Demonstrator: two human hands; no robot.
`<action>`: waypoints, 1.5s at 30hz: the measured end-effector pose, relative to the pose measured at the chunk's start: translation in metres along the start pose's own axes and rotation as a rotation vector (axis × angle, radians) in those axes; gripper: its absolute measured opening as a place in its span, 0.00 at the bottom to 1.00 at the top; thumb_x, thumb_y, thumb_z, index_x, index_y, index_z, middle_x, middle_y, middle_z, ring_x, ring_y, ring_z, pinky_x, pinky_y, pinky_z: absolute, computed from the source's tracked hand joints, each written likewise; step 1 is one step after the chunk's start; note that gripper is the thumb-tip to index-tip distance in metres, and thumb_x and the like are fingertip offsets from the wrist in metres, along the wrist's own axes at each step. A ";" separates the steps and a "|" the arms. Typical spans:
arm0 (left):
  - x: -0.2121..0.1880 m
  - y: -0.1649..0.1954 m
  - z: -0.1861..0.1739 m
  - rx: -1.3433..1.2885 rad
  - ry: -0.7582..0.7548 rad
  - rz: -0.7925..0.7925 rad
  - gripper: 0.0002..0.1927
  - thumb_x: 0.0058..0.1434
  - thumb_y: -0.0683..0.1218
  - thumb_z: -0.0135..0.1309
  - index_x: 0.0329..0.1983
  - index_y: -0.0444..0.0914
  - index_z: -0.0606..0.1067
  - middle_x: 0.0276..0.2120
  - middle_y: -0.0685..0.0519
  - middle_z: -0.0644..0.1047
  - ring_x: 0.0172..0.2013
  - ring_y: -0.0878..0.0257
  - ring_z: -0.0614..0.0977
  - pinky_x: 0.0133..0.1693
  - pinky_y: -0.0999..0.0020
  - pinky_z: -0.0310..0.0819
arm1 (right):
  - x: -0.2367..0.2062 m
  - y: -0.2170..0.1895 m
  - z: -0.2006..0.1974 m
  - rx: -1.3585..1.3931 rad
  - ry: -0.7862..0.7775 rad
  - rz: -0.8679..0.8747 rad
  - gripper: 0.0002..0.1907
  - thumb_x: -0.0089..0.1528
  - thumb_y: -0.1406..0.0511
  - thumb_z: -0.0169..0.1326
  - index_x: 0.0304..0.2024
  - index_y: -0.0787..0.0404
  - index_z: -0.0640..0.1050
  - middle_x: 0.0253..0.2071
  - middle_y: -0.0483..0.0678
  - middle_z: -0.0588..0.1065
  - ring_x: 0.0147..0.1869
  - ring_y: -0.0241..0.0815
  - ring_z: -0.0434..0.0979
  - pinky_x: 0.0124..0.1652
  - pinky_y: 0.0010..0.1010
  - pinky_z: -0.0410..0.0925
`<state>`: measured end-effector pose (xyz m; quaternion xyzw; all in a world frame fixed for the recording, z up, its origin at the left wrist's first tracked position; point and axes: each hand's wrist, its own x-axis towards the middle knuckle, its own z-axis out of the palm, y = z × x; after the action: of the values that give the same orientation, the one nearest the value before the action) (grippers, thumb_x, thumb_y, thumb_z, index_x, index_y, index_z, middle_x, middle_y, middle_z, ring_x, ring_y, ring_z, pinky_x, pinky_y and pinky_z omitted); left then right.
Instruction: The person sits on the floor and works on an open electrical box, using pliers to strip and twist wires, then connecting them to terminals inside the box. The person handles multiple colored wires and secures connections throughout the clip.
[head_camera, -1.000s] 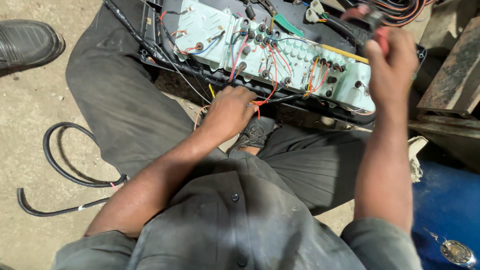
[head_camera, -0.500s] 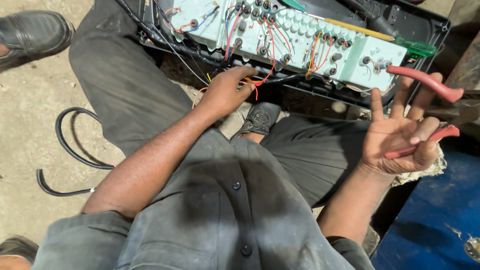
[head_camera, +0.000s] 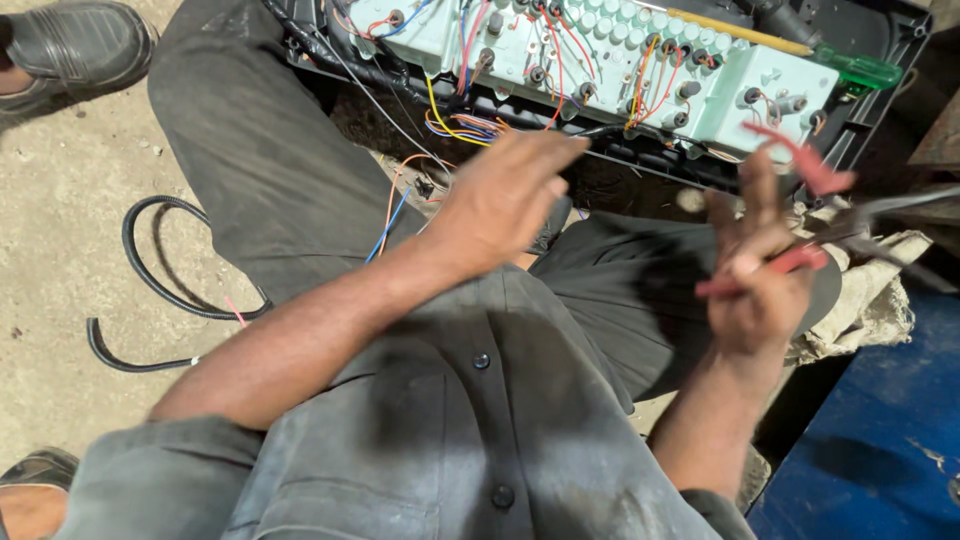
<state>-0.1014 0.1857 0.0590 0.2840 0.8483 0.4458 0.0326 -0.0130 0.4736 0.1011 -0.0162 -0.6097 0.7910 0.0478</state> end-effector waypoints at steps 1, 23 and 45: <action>-0.001 0.005 0.009 -0.075 0.002 0.070 0.28 0.70 0.48 0.54 0.69 0.31 0.67 0.65 0.40 0.73 0.65 0.44 0.73 0.67 0.54 0.65 | -0.010 -0.001 0.005 -0.002 -0.033 0.040 0.11 0.63 0.63 0.59 0.33 0.59 0.70 0.73 0.57 0.65 0.83 0.53 0.57 0.74 0.52 0.57; -0.010 0.000 0.020 -0.025 0.048 -0.060 0.09 0.63 0.42 0.57 0.46 0.36 0.77 0.42 0.46 0.78 0.47 0.46 0.78 0.49 0.52 0.73 | -0.023 0.088 0.065 -0.162 0.229 0.489 0.10 0.57 0.74 0.63 0.39 0.64 0.76 0.48 0.48 0.75 0.43 0.39 0.76 0.43 0.29 0.71; 0.012 -0.064 0.004 -0.104 -0.023 -0.309 0.09 0.62 0.43 0.57 0.42 0.35 0.82 0.46 0.46 0.83 0.51 0.48 0.80 0.54 0.55 0.73 | 0.011 0.144 0.091 -0.423 0.170 0.486 0.08 0.66 0.66 0.61 0.44 0.65 0.81 0.37 0.41 0.76 0.39 0.28 0.70 0.41 0.21 0.66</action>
<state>-0.1395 0.1663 0.0095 0.1530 0.8572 0.4755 0.1254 -0.0396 0.3510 -0.0140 -0.2366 -0.7324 0.6312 -0.0960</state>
